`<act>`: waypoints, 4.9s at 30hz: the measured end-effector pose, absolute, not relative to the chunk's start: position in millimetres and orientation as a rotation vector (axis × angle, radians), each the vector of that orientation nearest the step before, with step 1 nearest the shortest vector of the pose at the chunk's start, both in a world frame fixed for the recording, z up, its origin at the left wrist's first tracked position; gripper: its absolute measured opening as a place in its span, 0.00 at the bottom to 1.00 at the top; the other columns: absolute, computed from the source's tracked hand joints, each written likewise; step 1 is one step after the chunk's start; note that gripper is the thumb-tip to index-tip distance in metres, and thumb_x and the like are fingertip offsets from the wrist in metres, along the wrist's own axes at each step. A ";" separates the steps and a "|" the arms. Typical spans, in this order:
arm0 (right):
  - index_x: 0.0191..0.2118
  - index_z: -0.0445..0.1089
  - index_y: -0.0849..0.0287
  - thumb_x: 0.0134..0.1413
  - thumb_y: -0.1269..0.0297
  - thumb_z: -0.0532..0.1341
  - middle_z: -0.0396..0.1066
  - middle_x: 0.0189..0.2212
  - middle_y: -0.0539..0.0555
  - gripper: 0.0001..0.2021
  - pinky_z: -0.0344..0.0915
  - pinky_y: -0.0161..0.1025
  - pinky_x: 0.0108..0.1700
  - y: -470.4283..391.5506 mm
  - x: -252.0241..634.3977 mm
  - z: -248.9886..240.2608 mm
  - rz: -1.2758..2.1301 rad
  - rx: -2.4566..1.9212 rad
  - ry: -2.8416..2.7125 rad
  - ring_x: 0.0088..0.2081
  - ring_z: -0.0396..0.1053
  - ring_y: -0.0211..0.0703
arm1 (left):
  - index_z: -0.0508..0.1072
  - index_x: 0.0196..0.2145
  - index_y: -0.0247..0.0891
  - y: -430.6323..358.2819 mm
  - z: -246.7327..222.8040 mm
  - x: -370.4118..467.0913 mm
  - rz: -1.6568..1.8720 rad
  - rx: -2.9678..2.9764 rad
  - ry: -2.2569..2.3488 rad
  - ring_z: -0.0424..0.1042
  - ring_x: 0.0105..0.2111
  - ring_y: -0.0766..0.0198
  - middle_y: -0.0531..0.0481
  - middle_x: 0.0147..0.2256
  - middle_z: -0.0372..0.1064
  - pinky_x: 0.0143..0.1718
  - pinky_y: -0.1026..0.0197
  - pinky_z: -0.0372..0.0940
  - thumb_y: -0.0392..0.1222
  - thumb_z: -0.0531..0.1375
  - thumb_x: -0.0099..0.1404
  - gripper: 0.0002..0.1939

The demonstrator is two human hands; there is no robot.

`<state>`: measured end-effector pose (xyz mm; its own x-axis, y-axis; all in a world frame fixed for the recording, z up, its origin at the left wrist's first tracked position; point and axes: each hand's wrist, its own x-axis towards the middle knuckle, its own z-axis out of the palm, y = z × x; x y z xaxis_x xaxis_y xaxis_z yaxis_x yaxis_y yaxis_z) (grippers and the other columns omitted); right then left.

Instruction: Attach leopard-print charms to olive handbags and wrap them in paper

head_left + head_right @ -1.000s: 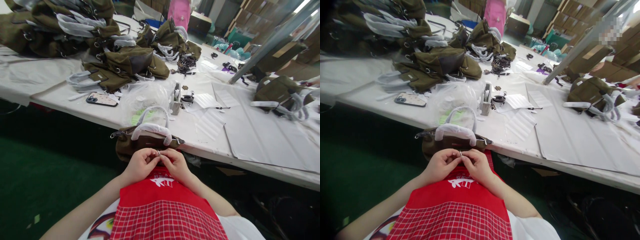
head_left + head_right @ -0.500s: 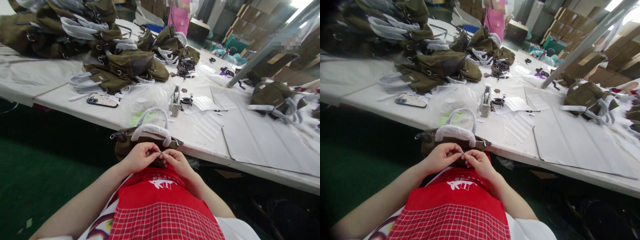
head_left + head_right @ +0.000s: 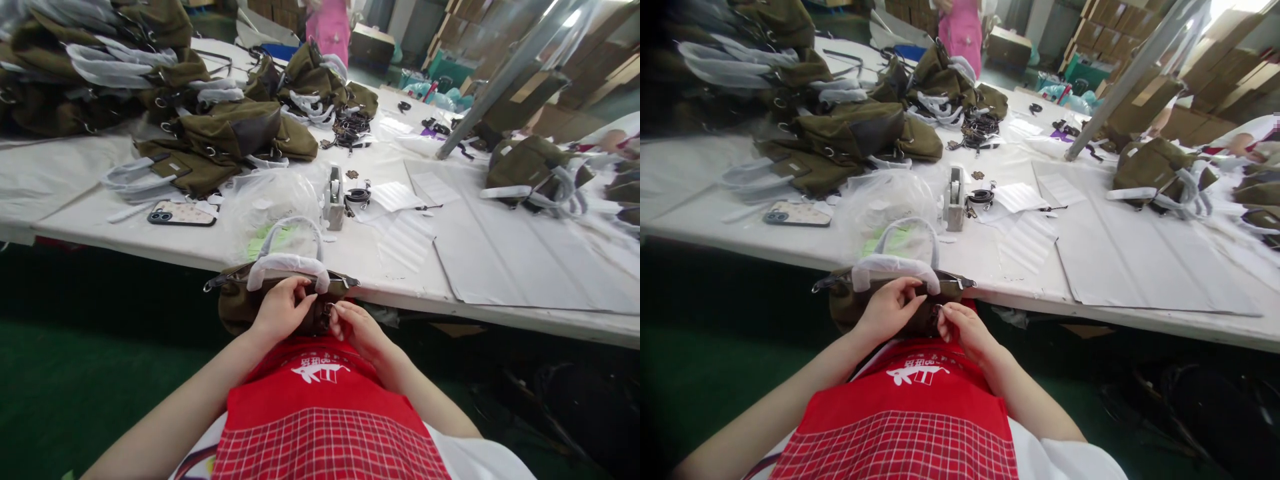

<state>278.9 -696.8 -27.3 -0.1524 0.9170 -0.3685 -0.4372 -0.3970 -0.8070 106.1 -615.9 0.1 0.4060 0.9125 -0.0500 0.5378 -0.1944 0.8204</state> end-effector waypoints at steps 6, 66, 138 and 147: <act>0.25 0.61 0.58 0.56 0.53 0.59 0.60 0.17 0.47 0.16 0.46 0.34 0.23 -694.1 286.8 -32.9 1.741 -1.067 -0.589 0.20 0.54 0.34 | 0.74 0.27 0.39 -592.8 2.5 130.3 0.390 2.158 1.251 0.67 0.27 0.60 0.51 0.26 0.70 0.31 0.60 0.59 0.46 0.63 0.58 0.08; 0.29 0.71 0.64 0.48 0.62 0.63 0.63 0.16 0.46 0.09 0.49 0.30 0.22 -650.7 259.8 -35.1 1.792 -0.971 -0.349 0.17 0.57 0.30 | 0.66 0.28 0.41 -573.5 5.3 115.1 0.609 2.070 1.250 0.67 0.22 0.63 0.56 0.20 0.65 0.25 0.62 0.60 0.53 0.57 0.61 0.13; 0.26 0.71 0.55 0.53 0.62 0.64 0.68 0.23 0.51 0.07 0.57 0.38 0.28 -699.0 260.7 6.2 0.896 -1.545 -1.578 0.25 0.62 0.39 | 0.76 0.31 0.37 -650.1 -10.2 104.7 0.086 2.156 0.819 0.76 0.30 0.51 0.40 0.31 0.78 0.30 0.56 0.66 0.41 0.47 0.66 0.18; 0.29 0.69 0.56 0.58 0.59 0.60 0.68 0.25 0.50 0.09 0.60 0.36 0.31 -696.0 281.8 1.8 0.917 -1.551 -1.291 0.27 0.63 0.39 | 0.73 0.31 0.39 -645.1 5.4 100.1 0.251 2.053 0.680 0.73 0.30 0.58 0.47 0.30 0.75 0.34 0.60 0.65 0.45 0.47 0.69 0.17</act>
